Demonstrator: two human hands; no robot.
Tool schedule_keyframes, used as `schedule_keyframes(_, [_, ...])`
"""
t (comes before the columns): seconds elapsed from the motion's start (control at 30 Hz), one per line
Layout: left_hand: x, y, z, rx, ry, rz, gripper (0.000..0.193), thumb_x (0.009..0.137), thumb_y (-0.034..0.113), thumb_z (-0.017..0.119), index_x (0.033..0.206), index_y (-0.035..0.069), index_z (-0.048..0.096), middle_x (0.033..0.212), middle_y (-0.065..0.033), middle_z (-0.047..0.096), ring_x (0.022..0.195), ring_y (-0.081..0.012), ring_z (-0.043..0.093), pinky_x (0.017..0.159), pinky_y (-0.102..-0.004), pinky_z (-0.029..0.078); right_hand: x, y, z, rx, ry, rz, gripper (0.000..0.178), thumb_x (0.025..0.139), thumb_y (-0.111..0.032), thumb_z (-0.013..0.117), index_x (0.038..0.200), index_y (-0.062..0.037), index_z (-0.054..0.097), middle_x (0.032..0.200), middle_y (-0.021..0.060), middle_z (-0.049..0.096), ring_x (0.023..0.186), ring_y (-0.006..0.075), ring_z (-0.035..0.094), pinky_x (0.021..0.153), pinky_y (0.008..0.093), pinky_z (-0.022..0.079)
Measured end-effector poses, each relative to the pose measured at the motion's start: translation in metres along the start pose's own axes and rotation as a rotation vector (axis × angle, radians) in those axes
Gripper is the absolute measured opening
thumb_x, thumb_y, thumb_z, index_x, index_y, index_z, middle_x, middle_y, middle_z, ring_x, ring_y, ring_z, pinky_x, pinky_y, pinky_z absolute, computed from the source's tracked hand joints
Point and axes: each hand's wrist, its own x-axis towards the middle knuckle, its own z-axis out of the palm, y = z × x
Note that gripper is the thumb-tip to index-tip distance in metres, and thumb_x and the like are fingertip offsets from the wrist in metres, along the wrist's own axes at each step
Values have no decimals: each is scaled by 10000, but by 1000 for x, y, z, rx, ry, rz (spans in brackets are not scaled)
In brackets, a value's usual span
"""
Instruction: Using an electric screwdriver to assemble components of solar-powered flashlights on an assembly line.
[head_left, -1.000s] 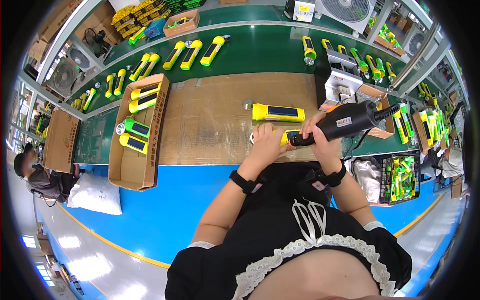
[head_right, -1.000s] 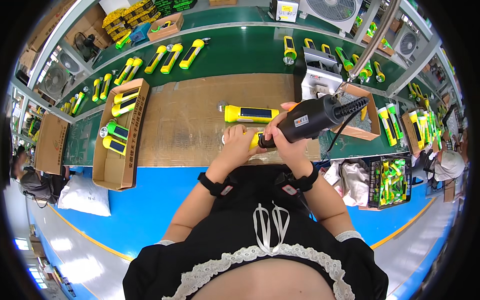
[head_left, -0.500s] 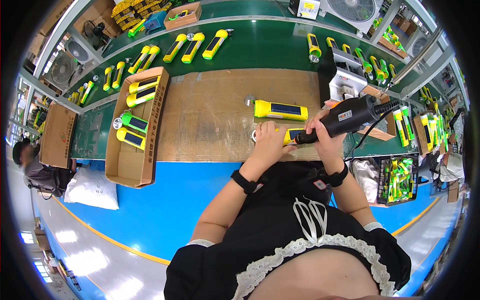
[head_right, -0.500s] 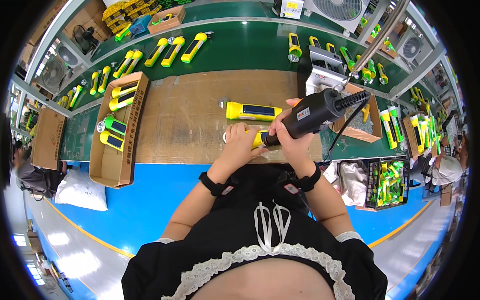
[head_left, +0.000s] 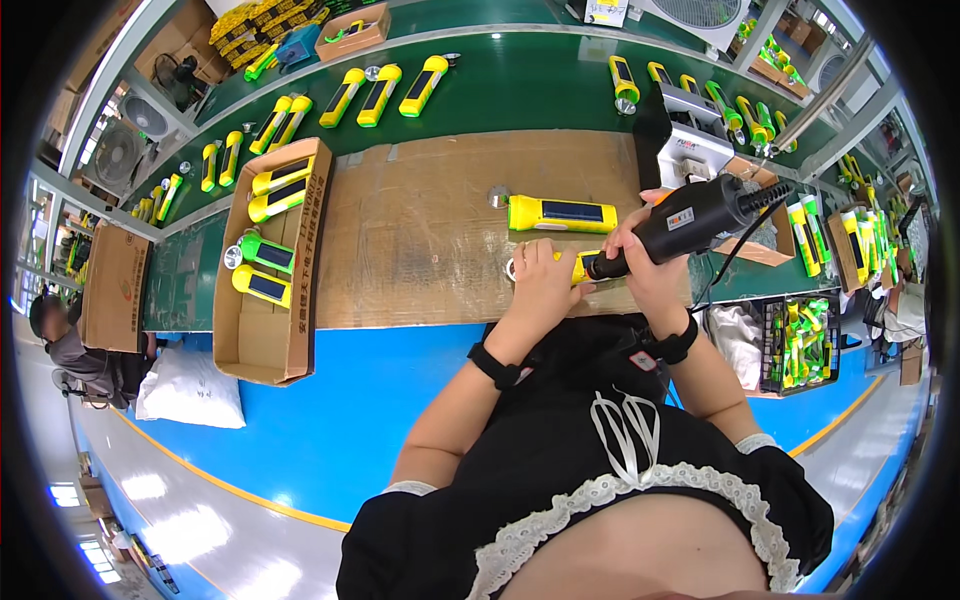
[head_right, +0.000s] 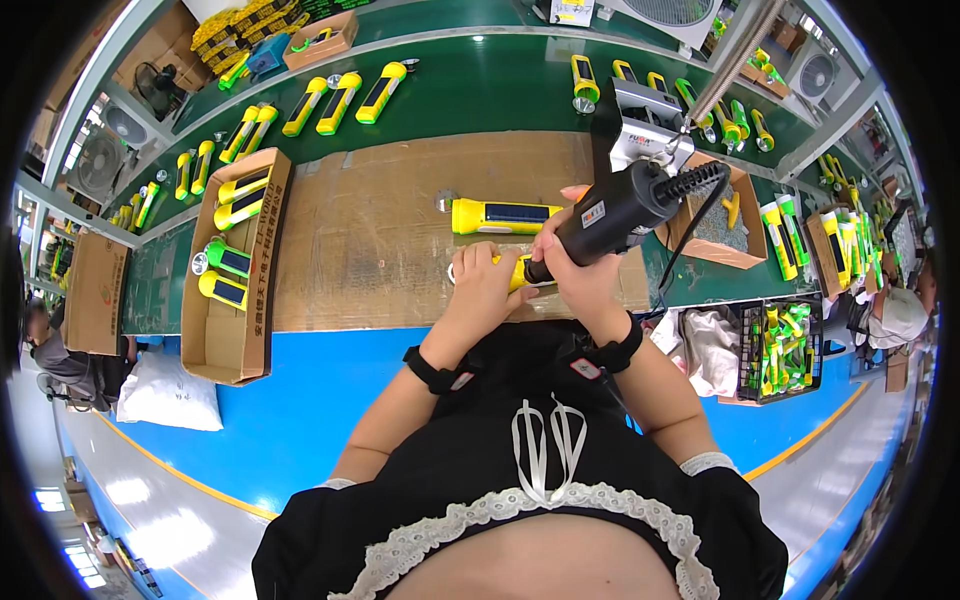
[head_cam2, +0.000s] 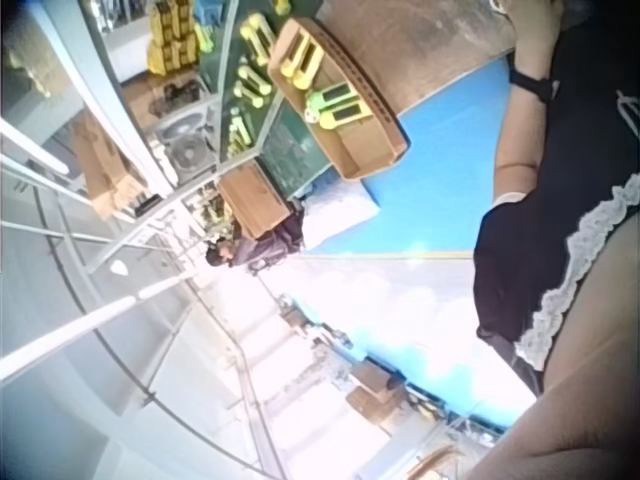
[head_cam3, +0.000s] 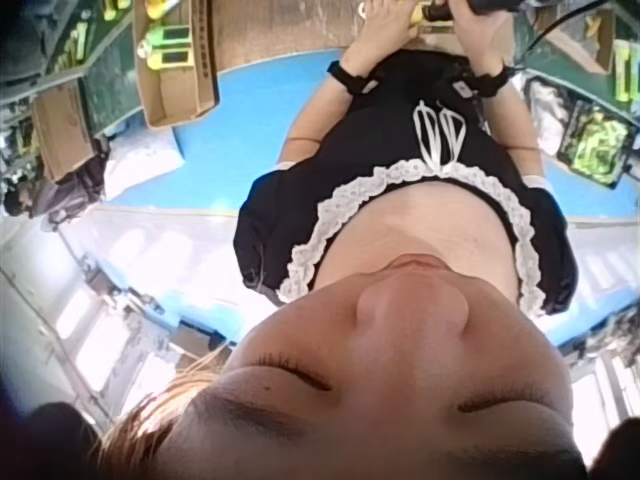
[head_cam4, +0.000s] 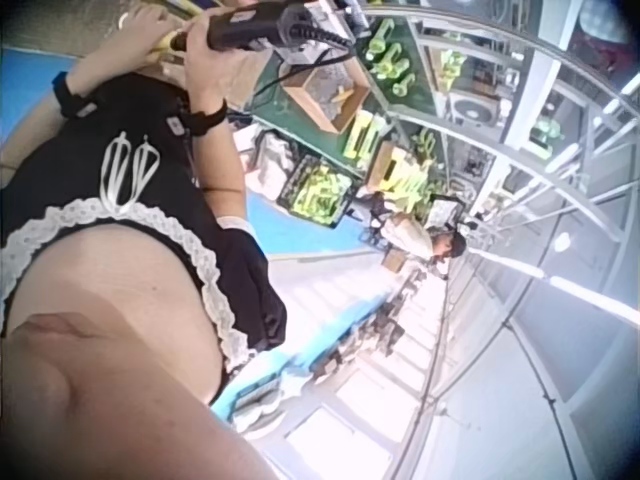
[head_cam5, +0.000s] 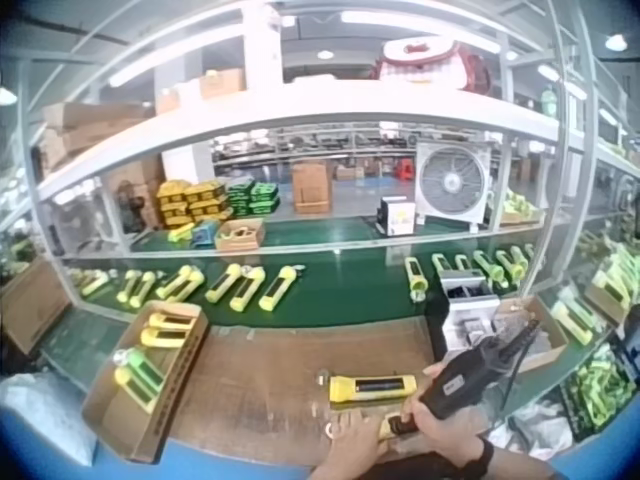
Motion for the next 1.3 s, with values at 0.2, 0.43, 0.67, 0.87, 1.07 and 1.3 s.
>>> schedule_keyframes(0.2, [1, 1, -3, -23, 3, 12, 543, 649, 316, 764, 1090, 67, 569, 967, -157, 488, 967, -350, 457, 902, -480, 315, -2, 7, 2, 1, -23, 9, 429, 814, 88, 498, 1189, -26, 322, 752, 75, 515, 631, 159, 551, 643, 300, 482])
schedule_keyframes(0.43, [2, -5, 3, -37, -7, -1, 446, 610, 172, 765, 987, 52, 558, 989, -158, 491, 1012, -340, 463, 960, -506, 293, -5, 13, 16, -137, -51, 51, 444, 762, 102, 548, 1146, -18, 363, 778, 55, 537, 685, 105, 551, 641, 248, 469])
schedule_keyframes(0.67, [7, -5, 1, -36, -52, 59, 462, 623, 173, 756, 1004, 27, 541, 1005, -164, 498, 1017, -343, 462, 953, -493, 297, -5, 16, 14, -92, 21, 96, 472, 734, 77, 640, 1151, 16, 428, 805, 29, 577, 723, 71, 566, 670, 227, 477])
schedule_keyframes(0.87, [5, -3, -5, -20, -119, 8, 489, 633, 171, 752, 1047, 20, 539, 998, -180, 499, 1012, -349, 450, 923, -467, 322, 13, -9, -4, 38, 10, -3, 480, 778, 58, 539, 1201, -36, 334, 741, 66, 532, 608, 138, 554, 599, 273, 468])
schedule_keyframes(1.07, [4, 8, -8, 23, -143, 34, 520, 667, 164, 749, 1118, 27, 531, 1067, -190, 480, 1031, -364, 439, 900, -464, 328, 77, -44, -84, -273, 403, -313, 514, 804, 5, 575, 1266, 49, 353, 685, 59, 550, 575, 136, 558, 569, 268, 468])
schedule_keyframes(1.3, [0, 12, -9, 60, -103, 16, 496, 690, 195, 735, 1125, 43, 552, 1060, -178, 470, 1025, -360, 425, 899, -466, 324, 109, -8, -148, -320, 435, -304, 475, 779, 17, 615, 1217, 15, 431, 720, 35, 576, 597, 107, 563, 567, 256, 468])
